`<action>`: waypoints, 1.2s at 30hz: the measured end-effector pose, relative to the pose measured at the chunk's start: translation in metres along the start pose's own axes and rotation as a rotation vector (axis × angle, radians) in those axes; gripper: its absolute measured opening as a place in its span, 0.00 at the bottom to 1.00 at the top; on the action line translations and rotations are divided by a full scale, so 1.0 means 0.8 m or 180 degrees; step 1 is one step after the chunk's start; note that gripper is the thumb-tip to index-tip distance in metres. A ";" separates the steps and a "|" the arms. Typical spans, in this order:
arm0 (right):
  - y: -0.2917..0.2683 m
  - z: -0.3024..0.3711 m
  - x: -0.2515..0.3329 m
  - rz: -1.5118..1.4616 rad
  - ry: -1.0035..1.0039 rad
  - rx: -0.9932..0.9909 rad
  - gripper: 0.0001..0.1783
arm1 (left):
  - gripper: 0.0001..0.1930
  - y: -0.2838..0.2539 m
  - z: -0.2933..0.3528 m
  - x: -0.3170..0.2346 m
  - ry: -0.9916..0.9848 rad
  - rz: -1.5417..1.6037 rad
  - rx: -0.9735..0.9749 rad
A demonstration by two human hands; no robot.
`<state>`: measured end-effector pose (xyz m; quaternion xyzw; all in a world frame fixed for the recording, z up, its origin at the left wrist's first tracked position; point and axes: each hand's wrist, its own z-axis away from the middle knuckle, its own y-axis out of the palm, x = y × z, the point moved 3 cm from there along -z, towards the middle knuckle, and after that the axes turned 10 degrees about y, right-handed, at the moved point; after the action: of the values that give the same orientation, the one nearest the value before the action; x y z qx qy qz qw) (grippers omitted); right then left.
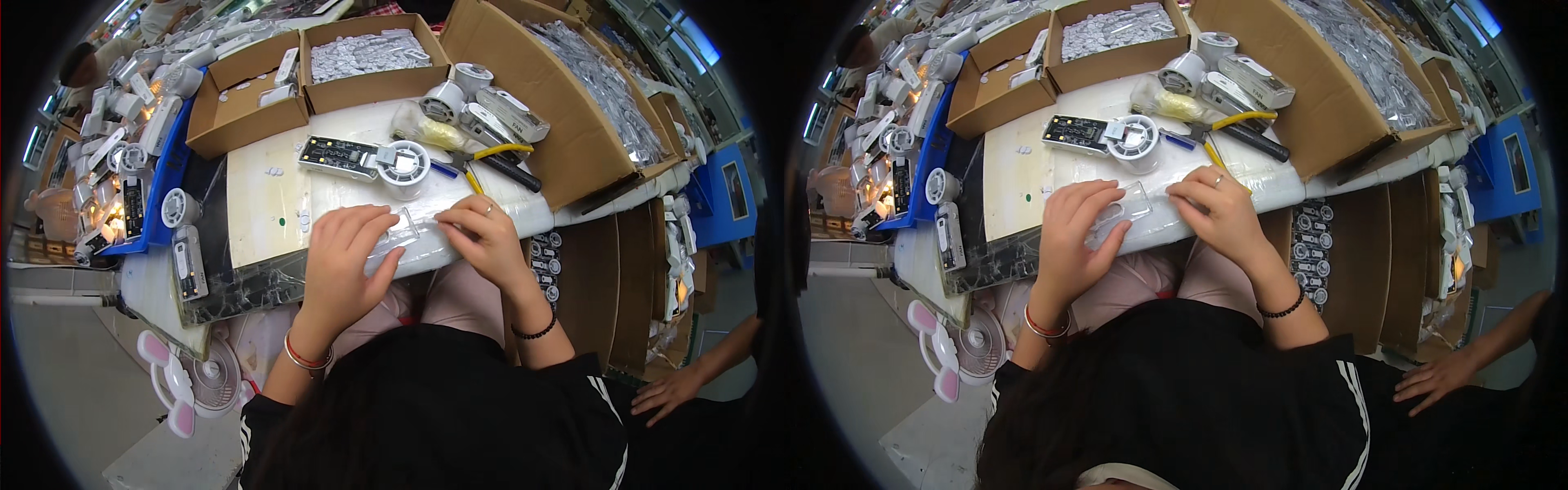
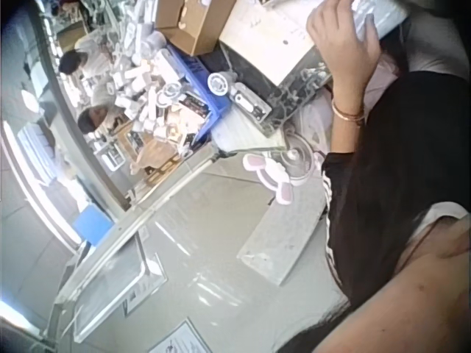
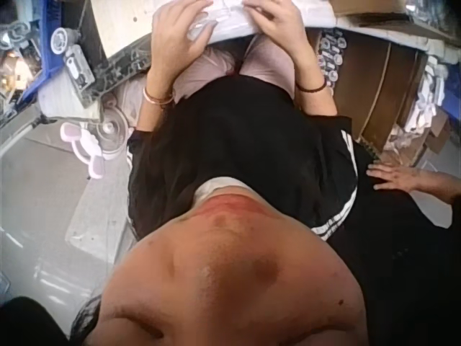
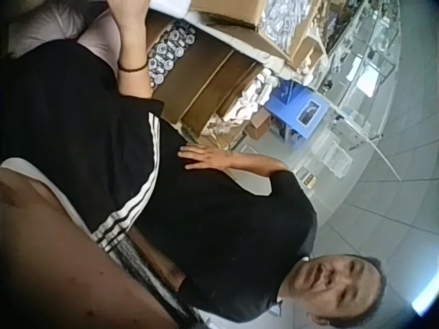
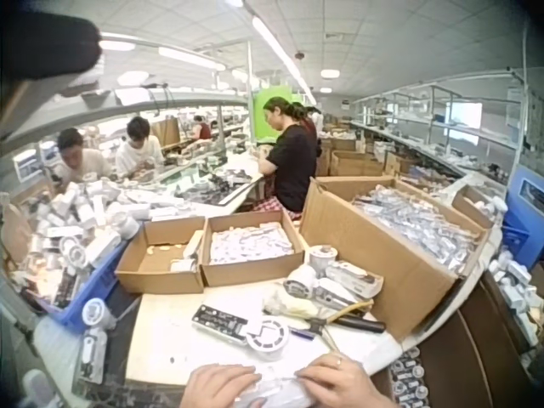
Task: Assembling handheld electronic LED devices with internal components on a production line.
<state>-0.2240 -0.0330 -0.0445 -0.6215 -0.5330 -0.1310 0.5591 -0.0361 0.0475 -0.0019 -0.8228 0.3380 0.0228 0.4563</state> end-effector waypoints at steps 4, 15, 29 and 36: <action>0.004 -0.003 0.040 -0.0194 -0.0475 0.0049 0.08 | 0.14 0.000 -0.011 -0.010 0.0205 0.0564 -0.0118; -0.026 -0.095 0.053 -0.0041 -0.0738 -0.0054 0.06 | 0.06 -0.126 -0.067 0.152 -0.0404 -0.0603 -0.1282; 0.050 -0.379 -0.054 0.1668 -0.0252 0.0895 0.11 | 0.11 -0.086 0.072 0.054 -0.0708 -0.0286 -0.0598; 0.066 -0.398 -0.077 0.2094 -0.0099 0.1092 0.09 | 0.10 -0.095 0.128 0.034 -0.1230 0.0111 -0.0667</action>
<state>-0.0679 -0.3206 -0.0123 -0.6587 -0.3273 0.1564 0.6591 0.0569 0.1383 -0.0149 -0.8401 0.2542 0.2230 0.4241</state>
